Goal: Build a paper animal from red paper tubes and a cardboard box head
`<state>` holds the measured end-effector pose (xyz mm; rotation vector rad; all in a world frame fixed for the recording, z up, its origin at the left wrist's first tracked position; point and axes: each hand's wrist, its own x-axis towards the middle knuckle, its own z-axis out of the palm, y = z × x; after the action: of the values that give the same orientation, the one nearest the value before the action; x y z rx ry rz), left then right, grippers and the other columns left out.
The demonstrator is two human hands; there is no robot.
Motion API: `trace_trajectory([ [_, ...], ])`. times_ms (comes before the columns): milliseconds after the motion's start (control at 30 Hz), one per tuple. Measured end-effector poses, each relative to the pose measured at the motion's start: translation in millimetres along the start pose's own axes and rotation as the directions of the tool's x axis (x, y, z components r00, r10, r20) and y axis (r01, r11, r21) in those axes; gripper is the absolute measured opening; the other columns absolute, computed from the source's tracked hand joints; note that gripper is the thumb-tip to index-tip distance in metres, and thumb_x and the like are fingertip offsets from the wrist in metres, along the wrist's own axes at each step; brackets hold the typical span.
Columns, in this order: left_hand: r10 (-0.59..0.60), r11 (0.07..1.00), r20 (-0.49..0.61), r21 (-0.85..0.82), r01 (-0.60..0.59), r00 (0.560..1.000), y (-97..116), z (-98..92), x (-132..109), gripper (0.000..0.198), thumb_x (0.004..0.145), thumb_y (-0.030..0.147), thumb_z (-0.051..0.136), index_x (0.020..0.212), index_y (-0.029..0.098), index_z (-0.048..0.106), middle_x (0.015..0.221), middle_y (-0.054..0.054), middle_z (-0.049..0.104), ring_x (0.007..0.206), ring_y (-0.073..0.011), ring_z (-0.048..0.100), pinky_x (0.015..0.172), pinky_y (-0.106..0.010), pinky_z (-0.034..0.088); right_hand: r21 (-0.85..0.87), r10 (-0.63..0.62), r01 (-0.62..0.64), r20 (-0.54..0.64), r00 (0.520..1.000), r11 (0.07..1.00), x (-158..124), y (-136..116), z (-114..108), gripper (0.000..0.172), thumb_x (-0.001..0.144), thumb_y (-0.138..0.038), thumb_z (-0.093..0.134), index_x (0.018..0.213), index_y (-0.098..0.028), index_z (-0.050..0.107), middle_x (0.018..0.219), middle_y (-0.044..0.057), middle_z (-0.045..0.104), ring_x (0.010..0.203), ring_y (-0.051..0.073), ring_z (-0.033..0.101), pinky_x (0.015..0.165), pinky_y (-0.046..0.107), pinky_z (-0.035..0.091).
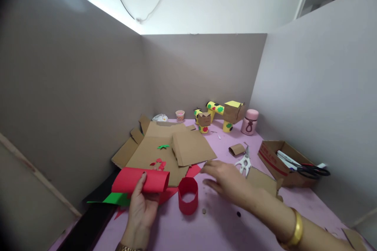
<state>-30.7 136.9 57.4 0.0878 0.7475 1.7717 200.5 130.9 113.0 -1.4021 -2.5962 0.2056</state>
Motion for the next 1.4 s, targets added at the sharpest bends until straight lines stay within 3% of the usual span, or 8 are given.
trace_trajectory([
  [167,-0.015,1.0,-0.01,0.01,0.015,1.0,-5.9,0.1,0.4,0.025,0.087,0.006,0.049,0.106,0.015,0.063,0.079,-0.005,0.074,0.065,-0.0143,0.069,0.058,-0.025,0.059,-0.115,0.194,-0.192,0.014,0.981,0.975,-21.9,16.7,-7.2,0.016,0.082,-0.026,0.054,0.086,-0.018,0.067,0.086,0.013,0.069,0.081,0.029,0.063,0.069,0.036,0.043],
  [467,-0.01,1.0,-0.01,0.021,0.01,1.0,-3.1,0.6,0.7,0.021,0.089,0.006,0.047,0.098,0.013,0.065,0.073,-0.004,0.074,0.063,-0.012,0.069,0.057,-0.021,0.058,-0.115,0.082,-0.069,0.114,0.99,0.991,-31.8,11.2,0.8,0.02,0.079,-0.011,0.053,0.069,-0.022,0.067,0.08,0.005,0.072,0.081,0.023,0.062,0.086,0.042,0.034],
  [600,-0.03,0.999,-0.018,0.023,0.03,0.999,-3.3,-1.4,2.3,0.021,0.089,0.005,0.047,0.093,0.015,0.065,0.067,-0.001,0.073,0.059,-0.012,0.069,0.055,-0.024,0.059,-0.064,0.097,-0.093,0.076,0.992,0.994,-45.3,28.0,-9.0,0.022,0.081,-0.022,0.057,0.1,-0.029,0.067,0.112,0.003,0.068,0.104,0.023,0.058,0.096,0.04,0.032],
  [833,-0.085,0.994,0.107,0.081,0.077,0.991,2.3,3.2,-0.6,0.027,0.091,0.008,0.042,0.107,0.014,0.063,0.075,-0.006,0.076,0.069,-0.0168,0.072,0.06,-0.03,0.06,-0.11,0.379,-0.378,-0.012,0.925,0.919,-78.4,71.8,-15.6,0.081,0.072,-0.051,0.064,0.138,-0.01,0.041,0.138,0.024,0.046,0.125,0.038,0.042,0.098,0.051,0.033],
  [933,-0.264,0.945,0.179,0.247,0.216,0.948,10.6,1.4,-18.4,0.029,0.084,0.012,0.053,0.112,0.013,0.062,0.093,-0.013,0.075,0.078,-0.0249,0.072,0.066,-0.04,0.06,-0.142,0.413,-0.407,0.018,0.91,0.902,-82.2,73.0,-5.6,0.086,0.062,-0.047,0.072,0.137,-0.014,0.044,0.134,0.023,0.05,0.124,0.041,0.041,0.099,0.057,0.028],
  [1033,-0.502,0.79,0.261,0.526,0.315,0.824,13.7,-6.4,-40.4,0.044,0.065,0.018,0.074,0.109,0.014,0.065,0.115,-0.017,0.067,0.09,-0.0348,0.068,0.072,-0.045,0.057,-0.164,0.428,-0.419,0.024,0.903,0.893,-79.8,70.3,0.0,0.089,0.059,-0.044,0.073,0.137,-0.013,0.043,0.131,0.025,0.052,0.121,0.043,0.043,0.098,0.06,0.024],
  [1167,-0.521,0.652,0.453,0.758,-0.006,0.723,1.6,-18.0,-46.3,0.046,0.058,0.033,0.08,0.101,0.02,0.069,0.113,-0.013,0.067,0.102,-0.0373,0.06,0.086,-0.046,0.05,-0.181,0.453,-0.441,0.034,0.891,0.879,-73.5,70.5,0.7,0.093,0.058,-0.039,0.071,0.14,-0.009,0.038,0.128,0.029,0.052,0.118,0.047,0.044,0.094,0.064,0.024],
  [1400,-0.442,0.556,0.558,0.785,-0.273,0.703,-21.4,-24.1,-11.6,0.041,0.067,0.045,0.073,0.097,0.019,0.062,0.103,-0.013,0.066,0.11,-0.0357,0.055,0.092,-0.044,0.046,-0.169,0.434,-0.422,0.041,0.9,0.891,-70.3,74.4,-4.3,0.092,0.056,-0.027,0.066,0.141,-0.009,0.035,0.118,0.025,0.058,0.11,0.04,0.052,0.092,0.056,0.029],
])
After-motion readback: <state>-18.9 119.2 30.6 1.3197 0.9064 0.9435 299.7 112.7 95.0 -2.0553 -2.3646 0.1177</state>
